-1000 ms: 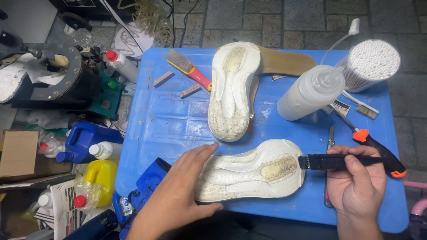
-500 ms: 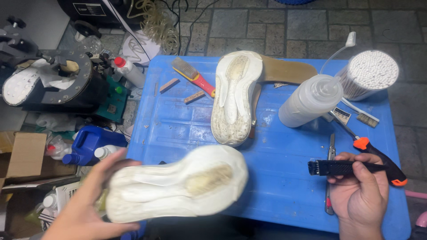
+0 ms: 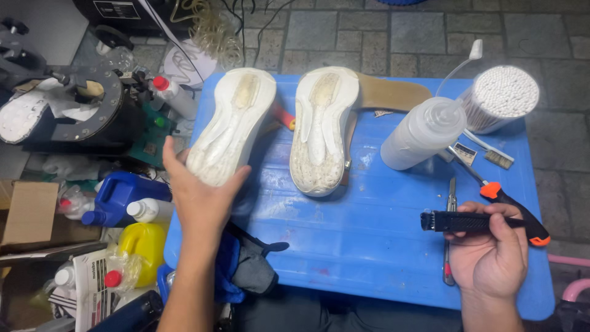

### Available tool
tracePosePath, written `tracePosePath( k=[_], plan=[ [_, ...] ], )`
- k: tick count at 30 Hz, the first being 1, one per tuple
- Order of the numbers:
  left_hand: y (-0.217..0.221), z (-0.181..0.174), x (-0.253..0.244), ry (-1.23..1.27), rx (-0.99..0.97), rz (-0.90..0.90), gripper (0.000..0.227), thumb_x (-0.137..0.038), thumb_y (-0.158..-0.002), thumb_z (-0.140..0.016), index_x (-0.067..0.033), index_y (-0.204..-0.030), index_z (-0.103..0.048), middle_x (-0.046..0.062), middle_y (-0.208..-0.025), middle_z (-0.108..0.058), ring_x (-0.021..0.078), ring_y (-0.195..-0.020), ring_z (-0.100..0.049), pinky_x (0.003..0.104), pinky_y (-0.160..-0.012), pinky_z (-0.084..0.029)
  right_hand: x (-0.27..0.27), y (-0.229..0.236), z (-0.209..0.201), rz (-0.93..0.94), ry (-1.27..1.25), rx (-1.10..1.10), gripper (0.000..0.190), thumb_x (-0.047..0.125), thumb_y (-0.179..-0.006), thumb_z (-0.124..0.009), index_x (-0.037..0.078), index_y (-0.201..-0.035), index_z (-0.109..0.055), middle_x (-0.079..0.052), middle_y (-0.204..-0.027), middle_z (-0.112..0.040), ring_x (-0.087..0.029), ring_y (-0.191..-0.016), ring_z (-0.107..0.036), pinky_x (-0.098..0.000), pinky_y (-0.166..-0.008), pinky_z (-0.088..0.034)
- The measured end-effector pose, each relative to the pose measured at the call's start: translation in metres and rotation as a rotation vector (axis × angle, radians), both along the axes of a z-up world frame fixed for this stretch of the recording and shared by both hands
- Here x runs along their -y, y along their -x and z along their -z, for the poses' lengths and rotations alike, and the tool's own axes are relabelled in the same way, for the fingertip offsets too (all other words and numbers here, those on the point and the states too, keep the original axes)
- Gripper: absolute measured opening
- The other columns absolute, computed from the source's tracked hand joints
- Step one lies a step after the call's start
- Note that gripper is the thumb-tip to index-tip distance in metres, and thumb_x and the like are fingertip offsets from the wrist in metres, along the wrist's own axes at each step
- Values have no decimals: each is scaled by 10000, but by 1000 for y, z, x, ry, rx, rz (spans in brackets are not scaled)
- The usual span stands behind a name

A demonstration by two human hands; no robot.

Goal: The person applies a white liquid adhesive to the bottom of two white shoe insoles using a brush. They then pick up two black shoe sole pieces and apply the same adhesive to their surfaces, spreading it evenly with the brush.

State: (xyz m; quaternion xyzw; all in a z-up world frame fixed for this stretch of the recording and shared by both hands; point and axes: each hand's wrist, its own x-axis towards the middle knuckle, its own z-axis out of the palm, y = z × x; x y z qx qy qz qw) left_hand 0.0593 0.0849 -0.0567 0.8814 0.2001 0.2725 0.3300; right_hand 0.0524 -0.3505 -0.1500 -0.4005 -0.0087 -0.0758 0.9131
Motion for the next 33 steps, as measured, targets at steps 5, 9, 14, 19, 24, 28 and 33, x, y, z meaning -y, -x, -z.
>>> tracePosePath(
  k=[5,9,14,19,24,28,33],
  plan=[
    [-21,7,16,-215,68,61,1241,-333,-661,-993,83,-1542,-225,351,-1472,-439,487,-1360,-447,488,-1137,-368,-1,-2,1,-7,-10,11,125,83,-1173,-441,8,-1136,-533,-298,-1122,-649,-303,-866,-612,-436,-810,-517],
    [-21,4,16,-123,-37,79,1278,-367,-646,-971,84,-1555,-194,341,-1438,-434,479,-1335,-446,487,-1126,-383,0,-1,2,-23,16,6,121,82,-1174,-440,12,-1141,-532,-305,-1122,-643,-308,-867,-609,-438,-814,-512],
    [-7,-9,12,-87,-98,160,1340,-425,-616,-952,120,-1537,-146,358,-1408,-414,490,-1307,-439,494,-1078,-385,2,0,3,-36,33,-1,123,84,-1182,-434,10,-1149,-526,-318,-1131,-639,-319,-876,-609,-447,-813,-514],
    [64,-27,-1,-277,-333,-20,1063,-470,-645,-926,71,-1418,-434,305,-1348,-483,474,-1238,-474,507,-1031,-411,-3,4,-2,-38,95,35,110,64,-1158,-426,3,-1158,-518,-341,-1118,-629,-344,-870,-613,-470,-805,-523],
    [115,-30,23,-195,-284,56,606,-405,-630,-889,-27,-1037,-646,147,-1056,-625,352,-1014,-590,441,-877,-485,-14,5,-10,-24,184,57,81,13,-1140,-431,-17,-1156,-504,-354,-1109,-622,-366,-921,-644,-480,-815,-550],
    [116,-23,24,-169,-348,104,306,-281,-765,-811,-63,-938,-685,100,-927,-682,325,-907,-632,424,-779,-505,-24,8,-20,-71,206,94,79,15,-1156,-447,-38,-1171,-505,-365,-1116,-627,-397,-921,-673,-523,-828,-578],
    [122,-42,24,-129,-184,191,188,-182,-870,-718,-34,-953,-638,99,-862,-686,275,-813,-654,370,-688,-505,-37,23,-39,-57,359,34,174,6,-1080,-447,-70,-1226,-503,-384,-1091,-605,-463,-959,-684,-639,-890,-587]
  ],
)
